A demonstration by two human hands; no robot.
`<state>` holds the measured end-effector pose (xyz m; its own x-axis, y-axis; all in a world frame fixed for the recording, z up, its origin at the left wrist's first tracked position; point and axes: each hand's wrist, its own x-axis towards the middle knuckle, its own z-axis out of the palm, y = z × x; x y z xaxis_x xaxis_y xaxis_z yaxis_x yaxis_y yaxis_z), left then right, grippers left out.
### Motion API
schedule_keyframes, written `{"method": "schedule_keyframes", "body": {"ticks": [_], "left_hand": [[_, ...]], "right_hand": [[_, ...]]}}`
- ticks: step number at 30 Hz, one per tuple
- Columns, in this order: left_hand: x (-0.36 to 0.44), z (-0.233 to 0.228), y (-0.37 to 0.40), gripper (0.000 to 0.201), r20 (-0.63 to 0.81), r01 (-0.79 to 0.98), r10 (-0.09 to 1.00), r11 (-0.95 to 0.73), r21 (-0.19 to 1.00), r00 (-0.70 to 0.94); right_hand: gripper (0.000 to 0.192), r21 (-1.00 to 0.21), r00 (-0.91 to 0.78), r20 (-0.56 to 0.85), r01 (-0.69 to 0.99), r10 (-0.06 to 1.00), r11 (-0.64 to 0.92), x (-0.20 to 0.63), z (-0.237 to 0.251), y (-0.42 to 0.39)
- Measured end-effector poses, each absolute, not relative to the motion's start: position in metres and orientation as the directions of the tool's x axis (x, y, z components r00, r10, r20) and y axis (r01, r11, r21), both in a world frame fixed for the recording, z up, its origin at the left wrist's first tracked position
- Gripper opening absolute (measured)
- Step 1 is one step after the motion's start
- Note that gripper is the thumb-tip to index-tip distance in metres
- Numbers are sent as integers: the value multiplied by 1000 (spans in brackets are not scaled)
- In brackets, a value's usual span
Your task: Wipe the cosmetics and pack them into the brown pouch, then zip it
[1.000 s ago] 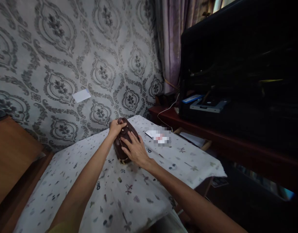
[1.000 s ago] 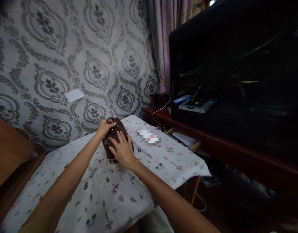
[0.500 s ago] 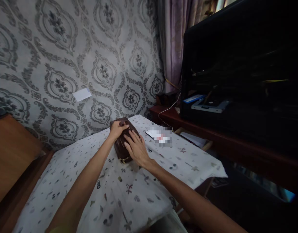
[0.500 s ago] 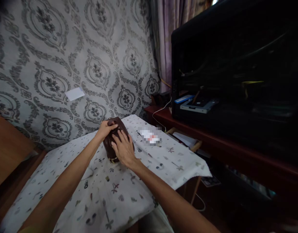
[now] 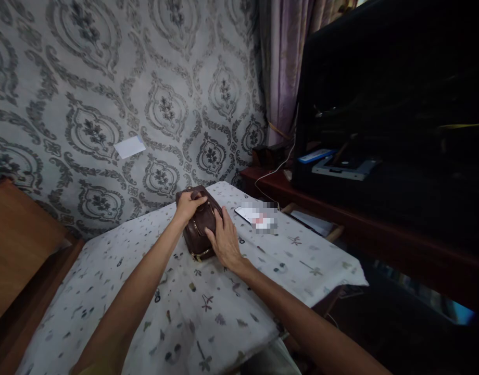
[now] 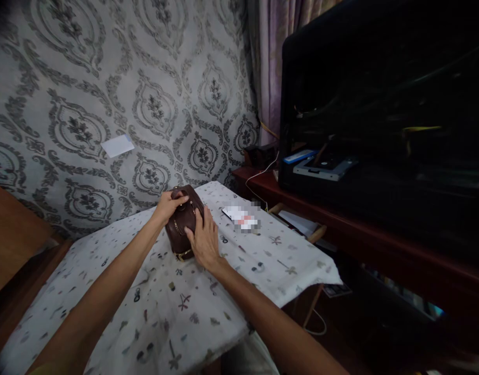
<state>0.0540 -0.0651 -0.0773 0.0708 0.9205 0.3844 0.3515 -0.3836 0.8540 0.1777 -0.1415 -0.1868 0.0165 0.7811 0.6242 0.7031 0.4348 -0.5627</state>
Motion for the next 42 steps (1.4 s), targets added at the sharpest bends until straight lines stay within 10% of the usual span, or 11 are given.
{"method": "schedule_keyframes", "body": {"ticks": [17, 23, 29, 42], "left_hand": [[51, -72, -70, 21, 422, 519, 896, -428, 740, 136], [43, -83, -126, 77, 524, 699, 733, -641, 318, 434], [49, -90, -153, 69, 463, 780, 665, -618, -101, 587], [42, -109, -159, 25, 489, 717, 555, -652, -247, 673]], "right_hand": [[36, -650, 121, 675, 563, 728, 510, 195, -175, -163], [28, -806, 109, 561, 296, 820, 512, 204, -167, -162], [32, -850, 115, 519, 179, 847, 496, 204, -173, -157], [46, -686, 39, 646, 469, 763, 557, 205, -179, -168]]}}
